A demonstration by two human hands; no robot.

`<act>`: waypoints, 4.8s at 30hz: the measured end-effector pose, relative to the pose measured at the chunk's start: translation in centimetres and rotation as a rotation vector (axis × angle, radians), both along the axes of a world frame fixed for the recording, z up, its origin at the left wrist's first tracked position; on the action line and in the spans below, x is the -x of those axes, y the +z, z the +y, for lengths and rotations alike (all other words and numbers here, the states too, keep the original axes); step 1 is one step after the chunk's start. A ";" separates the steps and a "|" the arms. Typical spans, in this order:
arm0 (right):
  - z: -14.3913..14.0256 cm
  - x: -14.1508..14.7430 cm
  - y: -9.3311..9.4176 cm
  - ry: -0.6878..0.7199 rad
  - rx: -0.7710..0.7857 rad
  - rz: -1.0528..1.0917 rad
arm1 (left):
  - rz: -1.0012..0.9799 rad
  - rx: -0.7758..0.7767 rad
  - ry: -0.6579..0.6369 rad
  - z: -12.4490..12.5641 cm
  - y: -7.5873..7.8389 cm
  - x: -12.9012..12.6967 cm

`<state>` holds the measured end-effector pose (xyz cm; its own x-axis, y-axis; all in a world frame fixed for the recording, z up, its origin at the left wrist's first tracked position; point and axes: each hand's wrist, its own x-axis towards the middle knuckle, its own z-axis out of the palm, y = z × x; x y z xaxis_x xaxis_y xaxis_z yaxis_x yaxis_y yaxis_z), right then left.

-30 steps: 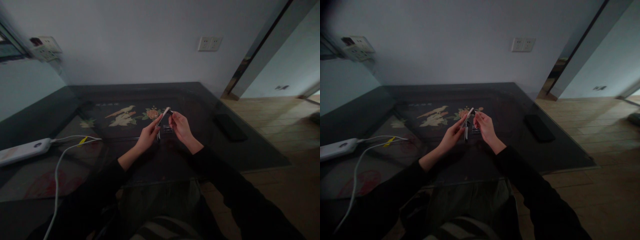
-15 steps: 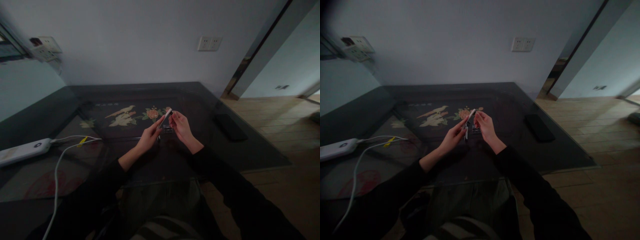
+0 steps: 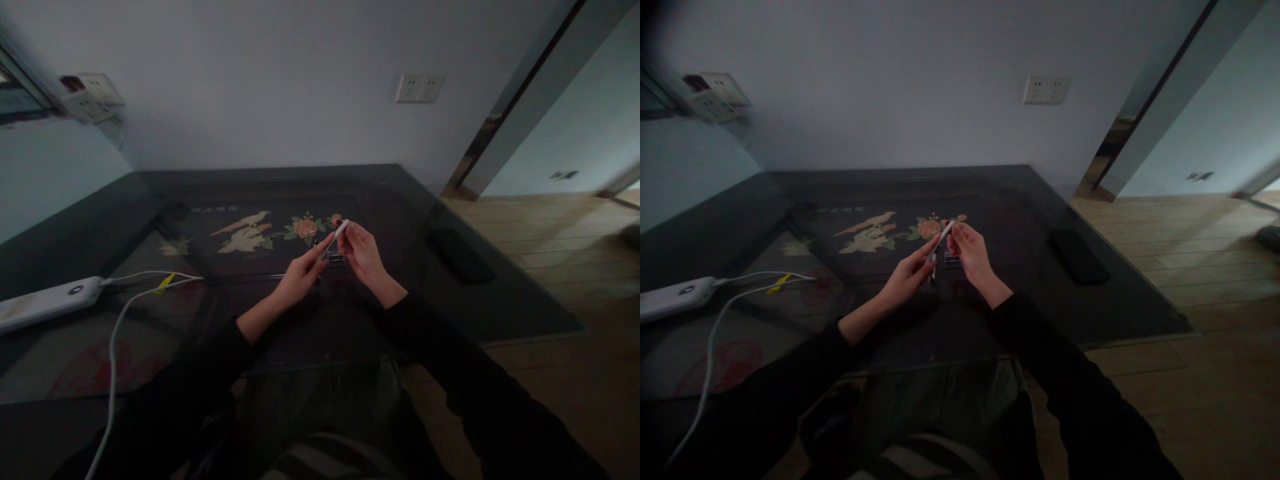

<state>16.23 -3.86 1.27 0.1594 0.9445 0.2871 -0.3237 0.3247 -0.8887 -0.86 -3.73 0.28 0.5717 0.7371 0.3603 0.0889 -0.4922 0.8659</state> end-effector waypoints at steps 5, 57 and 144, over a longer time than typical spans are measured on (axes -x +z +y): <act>0.0 0.1 0.0 0.015 0.017 -0.023 | -0.002 0.007 0.037 0.4 -0.1 0.1; 0.1 0.2 -0.2 0.021 0.019 0.008 | 0.053 -0.056 0.155 1.1 0.1 0.5; 0.1 0.1 -0.3 0.090 0.002 0.054 | 0.014 -0.034 0.155 0.8 -0.3 0.2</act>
